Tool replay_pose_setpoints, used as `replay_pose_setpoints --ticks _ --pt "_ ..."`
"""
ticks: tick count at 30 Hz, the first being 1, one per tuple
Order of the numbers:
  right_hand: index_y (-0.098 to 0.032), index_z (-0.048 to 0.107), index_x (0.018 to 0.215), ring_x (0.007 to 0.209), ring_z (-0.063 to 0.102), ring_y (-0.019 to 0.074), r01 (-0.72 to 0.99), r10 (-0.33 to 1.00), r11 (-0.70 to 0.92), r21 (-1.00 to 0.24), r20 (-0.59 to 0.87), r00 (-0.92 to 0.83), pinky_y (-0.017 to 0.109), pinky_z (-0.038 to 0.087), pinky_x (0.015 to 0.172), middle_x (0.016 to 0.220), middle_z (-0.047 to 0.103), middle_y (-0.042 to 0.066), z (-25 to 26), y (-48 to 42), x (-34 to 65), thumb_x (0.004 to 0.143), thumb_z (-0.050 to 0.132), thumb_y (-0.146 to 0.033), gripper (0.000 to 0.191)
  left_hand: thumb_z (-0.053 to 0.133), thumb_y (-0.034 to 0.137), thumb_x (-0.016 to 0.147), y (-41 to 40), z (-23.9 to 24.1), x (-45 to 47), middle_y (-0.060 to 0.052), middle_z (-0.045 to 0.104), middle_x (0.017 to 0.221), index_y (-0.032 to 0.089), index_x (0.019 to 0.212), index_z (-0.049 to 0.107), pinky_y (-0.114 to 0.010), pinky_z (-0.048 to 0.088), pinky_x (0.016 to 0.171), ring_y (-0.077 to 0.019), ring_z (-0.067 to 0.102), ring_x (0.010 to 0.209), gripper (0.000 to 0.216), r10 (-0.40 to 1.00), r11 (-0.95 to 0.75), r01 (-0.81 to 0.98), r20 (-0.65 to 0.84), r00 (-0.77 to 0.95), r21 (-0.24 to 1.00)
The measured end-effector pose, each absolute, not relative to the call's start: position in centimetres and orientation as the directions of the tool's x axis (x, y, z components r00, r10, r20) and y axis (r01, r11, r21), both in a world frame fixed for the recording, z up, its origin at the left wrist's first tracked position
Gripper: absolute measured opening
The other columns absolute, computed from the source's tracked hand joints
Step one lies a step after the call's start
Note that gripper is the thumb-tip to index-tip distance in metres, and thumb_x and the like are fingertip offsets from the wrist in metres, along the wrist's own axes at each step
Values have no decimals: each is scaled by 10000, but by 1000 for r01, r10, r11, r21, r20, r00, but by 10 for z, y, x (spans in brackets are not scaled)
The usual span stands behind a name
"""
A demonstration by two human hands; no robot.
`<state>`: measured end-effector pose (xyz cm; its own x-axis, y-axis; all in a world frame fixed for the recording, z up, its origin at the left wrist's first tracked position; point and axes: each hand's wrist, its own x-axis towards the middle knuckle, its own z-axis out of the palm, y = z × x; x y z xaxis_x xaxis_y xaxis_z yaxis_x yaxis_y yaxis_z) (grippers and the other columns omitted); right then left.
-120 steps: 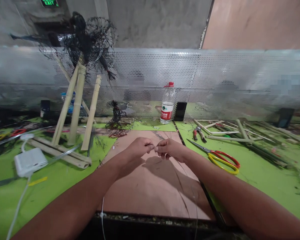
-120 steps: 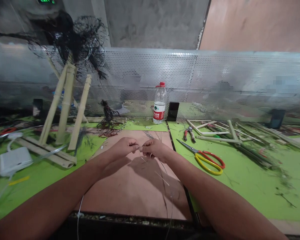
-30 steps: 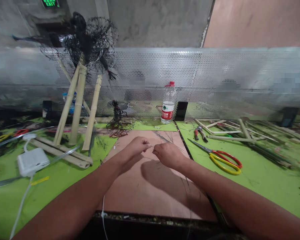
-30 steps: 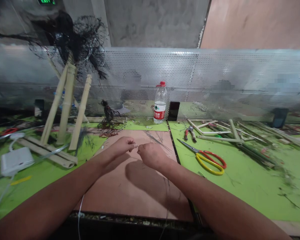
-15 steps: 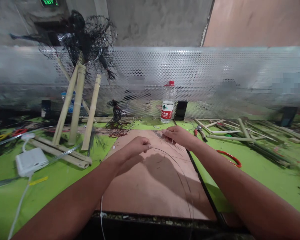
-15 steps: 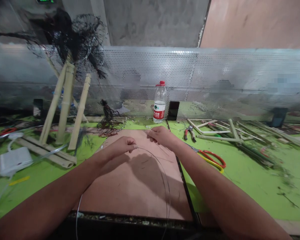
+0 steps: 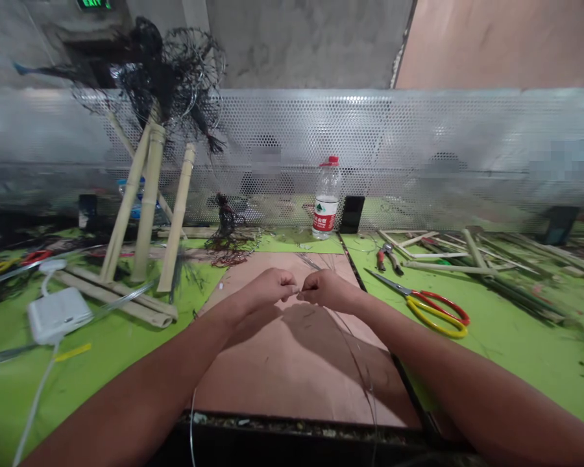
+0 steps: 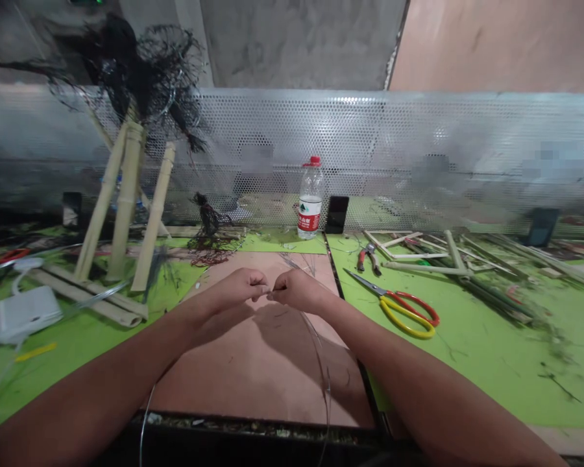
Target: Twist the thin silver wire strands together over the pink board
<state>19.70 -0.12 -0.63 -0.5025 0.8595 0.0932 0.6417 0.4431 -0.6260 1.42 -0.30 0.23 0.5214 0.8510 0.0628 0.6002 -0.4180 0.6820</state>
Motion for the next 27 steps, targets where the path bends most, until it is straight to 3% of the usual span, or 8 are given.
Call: replay_pose_setpoints --ticks 6,10,12,14,16,18,21,27 --pt "-150 626 696 662 542 149 775 749 631 -36 288 -596 242 332 593 722 641 80 -2 -10 191 784 469 -274 219 456 303 667 -6 5 15 28 424 514 157 540 464 -221 246 474 -93 350 497 194 868 -384 569 73 492 727" --pt "-137 621 758 724 556 179 771 732 634 59 278 -622 259 345 628 785 643 115 -1 -14 187 816 415 -241 238 468 299 665 -8 6 15 25 428 526 156 539 461 -223 267 492 -95 363 512 190 878 -359 539 80 471 762" --pt "-134 609 724 708 550 177 781 757 622 -61 302 -579 260 355 620 762 633 103 -2 -11 188 803 448 -276 228 473 297 664 -5 4 13 26 432 536 156 552 467 -221 269 494 -94 366 517 181 871 -360 524 77 485 771" --pt "-135 589 695 647 538 153 740 814 581 -340 257 -521 246 372 585 697 613 73 -3 -5 194 789 482 -345 254 480 306 669 -3 3 11 27 432 540 156 570 474 -218 267 492 -92 365 518 179 852 -367 510 61 520 778" --pt "-132 576 720 596 526 122 583 853 457 -672 146 -501 227 396 557 661 593 46 -4 3 203 797 474 -414 310 490 326 676 0 4 10 24 438 557 154 598 488 -217 271 492 -92 369 523 188 827 -376 495 43 560 783" --pt "-120 578 765 635 548 112 363 841 304 -881 69 -537 226 430 593 734 608 58 -4 10 212 806 467 -447 348 499 340 678 0 7 9 18 444 583 151 630 502 -217 275 494 -93 372 532 196 812 -385 483 40 582 786" --pt "-97 595 845 740 594 142 168 735 95 -981 -45 -677 270 459 681 852 632 109 -5 12 222 769 541 -445 360 514 324 655 0 10 9 22 414 577 153 607 476 -215 262 482 -89 355 526 182 826 -374 491 41 563 787" --pt "-112 560 867 698 625 159 96 582 -159 -983 -172 -795 317 484 684 796 644 86 -8 4 217 695 656 -371 324 520 331 650 2 8 8 24 411 580 149 628 489 -214 276 488 -93 371 534 186 841 -339 484 30 540 807"
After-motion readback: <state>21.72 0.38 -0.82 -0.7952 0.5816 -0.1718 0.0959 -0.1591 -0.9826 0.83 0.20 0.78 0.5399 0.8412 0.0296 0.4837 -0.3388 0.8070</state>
